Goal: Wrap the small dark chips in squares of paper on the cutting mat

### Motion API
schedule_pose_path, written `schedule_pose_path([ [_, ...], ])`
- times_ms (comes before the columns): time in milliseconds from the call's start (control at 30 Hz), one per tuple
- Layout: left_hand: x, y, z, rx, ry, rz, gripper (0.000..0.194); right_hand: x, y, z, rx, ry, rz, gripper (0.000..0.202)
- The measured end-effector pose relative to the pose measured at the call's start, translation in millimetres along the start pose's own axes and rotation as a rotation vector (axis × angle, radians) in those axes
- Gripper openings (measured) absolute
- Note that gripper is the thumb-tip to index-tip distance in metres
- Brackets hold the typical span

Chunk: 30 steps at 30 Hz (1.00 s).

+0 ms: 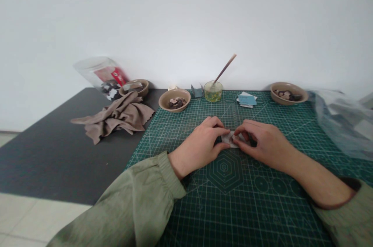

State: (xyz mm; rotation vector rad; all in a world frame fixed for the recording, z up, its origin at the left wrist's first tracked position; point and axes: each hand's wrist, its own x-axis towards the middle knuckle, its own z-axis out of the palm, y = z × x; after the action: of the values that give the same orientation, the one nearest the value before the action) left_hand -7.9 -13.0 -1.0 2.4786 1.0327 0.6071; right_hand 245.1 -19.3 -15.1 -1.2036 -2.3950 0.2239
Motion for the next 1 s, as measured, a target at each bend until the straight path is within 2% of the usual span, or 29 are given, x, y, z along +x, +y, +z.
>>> schedule_pose_path([
  [233,1.2,0.9,0.2,0.017,0.003,0.004,0.024,-1.4,1.4,-3.0,0.003,-0.035,0.013,0.008],
  [600,0.6,3.7,0.7,0.060,-0.006,0.015,0.028,-1.1,1.1,2.4,0.027,0.024,0.002,0.006],
  [733,0.3,5.3,1.0,0.071,-0.005,0.004,0.026,-2.3,-1.5,1.0,0.061,0.007,-0.014,0.005],
  [867,-0.4,6.5,1.9,0.126,0.002,0.019,0.027,-1.5,-3.1,-2.0,0.042,0.010,0.032,0.008],
  [1000,-0.9,6.7,2.6,0.193,-0.001,0.051,0.029,1.1,-5.0,-3.5,0.055,0.009,0.004,0.008],
])
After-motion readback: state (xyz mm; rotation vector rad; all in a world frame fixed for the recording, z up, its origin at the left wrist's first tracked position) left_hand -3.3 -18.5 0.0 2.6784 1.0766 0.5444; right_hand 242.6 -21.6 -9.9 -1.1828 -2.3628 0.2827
